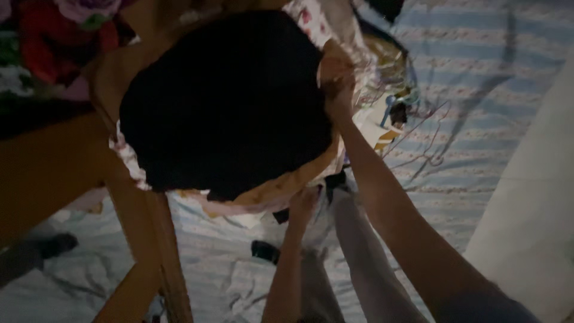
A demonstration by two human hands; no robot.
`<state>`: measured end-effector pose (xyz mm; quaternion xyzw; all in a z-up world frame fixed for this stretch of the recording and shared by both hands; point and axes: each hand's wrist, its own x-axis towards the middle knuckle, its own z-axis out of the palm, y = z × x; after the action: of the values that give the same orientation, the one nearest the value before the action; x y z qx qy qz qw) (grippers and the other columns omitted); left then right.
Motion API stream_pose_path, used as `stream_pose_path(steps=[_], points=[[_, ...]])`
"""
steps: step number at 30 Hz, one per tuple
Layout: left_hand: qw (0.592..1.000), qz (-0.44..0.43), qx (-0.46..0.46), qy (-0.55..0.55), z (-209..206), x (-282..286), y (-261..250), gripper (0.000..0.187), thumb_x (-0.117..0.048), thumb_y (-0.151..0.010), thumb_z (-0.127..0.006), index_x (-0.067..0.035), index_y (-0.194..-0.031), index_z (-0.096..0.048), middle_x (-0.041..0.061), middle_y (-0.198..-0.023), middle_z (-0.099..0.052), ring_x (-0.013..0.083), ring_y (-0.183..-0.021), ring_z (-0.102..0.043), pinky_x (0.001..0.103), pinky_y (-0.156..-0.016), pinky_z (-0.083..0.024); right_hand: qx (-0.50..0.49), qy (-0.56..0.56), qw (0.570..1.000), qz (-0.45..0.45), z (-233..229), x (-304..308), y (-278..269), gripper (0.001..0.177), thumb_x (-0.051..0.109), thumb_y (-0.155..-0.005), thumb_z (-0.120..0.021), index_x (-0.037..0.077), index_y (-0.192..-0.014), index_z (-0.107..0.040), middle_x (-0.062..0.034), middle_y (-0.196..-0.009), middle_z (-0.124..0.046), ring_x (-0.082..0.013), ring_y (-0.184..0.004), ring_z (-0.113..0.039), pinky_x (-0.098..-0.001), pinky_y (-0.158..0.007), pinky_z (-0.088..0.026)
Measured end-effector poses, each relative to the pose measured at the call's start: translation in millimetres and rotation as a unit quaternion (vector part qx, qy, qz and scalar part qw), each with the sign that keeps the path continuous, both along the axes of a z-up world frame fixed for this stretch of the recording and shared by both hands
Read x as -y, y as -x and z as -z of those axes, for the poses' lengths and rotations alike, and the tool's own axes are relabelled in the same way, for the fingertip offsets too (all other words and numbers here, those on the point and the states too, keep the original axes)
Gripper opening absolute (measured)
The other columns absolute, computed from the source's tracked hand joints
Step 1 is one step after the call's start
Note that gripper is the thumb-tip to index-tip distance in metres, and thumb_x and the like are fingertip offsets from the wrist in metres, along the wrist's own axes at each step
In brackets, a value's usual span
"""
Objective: The person repeatedly picks up various garments from a pile on a bed, places them onto hangers, and hangs them inside a wooden wardrobe. The items handled include a striped shirt, a black top, a floral top, a brown shirt, a checkered shirt, and a beige polo shirt.
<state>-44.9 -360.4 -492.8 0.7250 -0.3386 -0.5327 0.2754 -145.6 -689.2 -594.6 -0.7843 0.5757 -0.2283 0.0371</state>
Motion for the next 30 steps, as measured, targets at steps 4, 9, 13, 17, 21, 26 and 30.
stream_pose_path(steps=[4, 9, 13, 17, 21, 26, 30], points=[[0.984, 0.090, 0.149, 0.024, 16, 34, -13, 0.020, -0.023, -0.101, -0.064, -0.008, -0.109, -0.074, 0.018, -0.086, -0.072, 0.0343, -0.079, -0.069, 0.048, -0.071, -0.055, 0.175, -0.236, 0.943, 0.156, 16, -7, 5, 0.064, 0.043, -0.095, -0.068, 0.001, -0.135, -0.040, -0.0296, -0.115, -0.068, -0.0502, -0.098, -0.064, -0.0579, -0.081, -0.051], [0.982, 0.005, 0.139, 0.127, 26, 34, -39, 0.021, -0.026, -0.098, -0.063, -0.009, -0.105, -0.073, 0.015, -0.096, -0.077, 0.0317, -0.089, -0.074, 0.044, -0.078, -0.057, 0.059, -0.337, 0.927, 0.151, -9, 6, 11, 0.046, 0.040, -0.103, -0.059, 0.002, -0.128, -0.050, -0.0242, -0.093, -0.071, -0.0463, -0.085, -0.068, -0.0585, -0.072, -0.052], [0.973, 0.094, 0.211, -0.015, 11, 9, -50, 0.024, -0.026, -0.099, -0.060, -0.005, -0.102, -0.071, 0.017, -0.097, -0.075, 0.0328, -0.092, -0.071, 0.045, -0.081, -0.055, -0.087, -0.209, 0.969, -0.097, -53, -7, 24, 0.020, 0.021, -0.093, -0.064, 0.007, -0.079, -0.068, -0.0188, -0.084, -0.071, -0.0388, -0.081, -0.070, -0.0532, -0.072, -0.055], [0.964, 0.139, 0.224, -0.036, -27, -18, -41, 0.027, -0.026, -0.101, -0.056, -0.002, -0.099, -0.069, 0.018, -0.098, -0.073, 0.0338, -0.095, -0.068, 0.046, -0.084, -0.053, 0.625, -0.486, 0.602, 0.099, -95, -53, 22, 0.016, 0.009, -0.093, -0.066, 0.005, -0.078, -0.069, -0.0114, -0.077, -0.065, -0.0241, -0.067, -0.062, -0.0375, -0.061, -0.050], [0.979, 0.099, 0.172, 0.050, -85, -56, -23, 0.031, -0.027, -0.101, -0.054, -0.001, -0.100, -0.071, 0.018, -0.097, -0.073, 0.0360, -0.090, -0.067, 0.048, -0.078, -0.052, 0.595, -0.470, 0.651, -0.012, -133, -121, 16, 0.003, 0.006, -0.095, -0.063, 0.005, -0.094, -0.066, -0.0045, -0.080, -0.064, -0.0178, -0.070, -0.062, -0.0308, -0.064, -0.052], [0.985, -0.005, 0.160, -0.059, -138, -126, -5, 0.034, -0.029, -0.099, -0.059, 0.001, -0.105, -0.075, 0.016, -0.097, -0.074, 0.0303, -0.083, -0.066, 0.041, -0.070, -0.052, 0.471, -0.439, 0.752, -0.140, -215, -212, -25, 0.019, 0.000, -0.090, -0.053, 0.006, -0.098, -0.069, -0.0071, -0.071, -0.057, -0.0198, -0.060, -0.055, -0.0333, -0.057, -0.044], [0.987, -0.129, 0.076, 0.053, -185, -201, -4, 0.038, -0.032, -0.100, -0.055, -0.002, -0.113, -0.074, 0.012, -0.094, -0.076, 0.0271, -0.076, -0.068, 0.040, -0.067, -0.054, 0.352, -0.248, 0.837, -0.338, -321, -310, -55, 0.010, 0.007, -0.086, -0.062, 0.004, -0.096, -0.061, -0.0154, -0.081, -0.061, -0.0307, -0.075, -0.062, -0.0378, -0.068, -0.051]])
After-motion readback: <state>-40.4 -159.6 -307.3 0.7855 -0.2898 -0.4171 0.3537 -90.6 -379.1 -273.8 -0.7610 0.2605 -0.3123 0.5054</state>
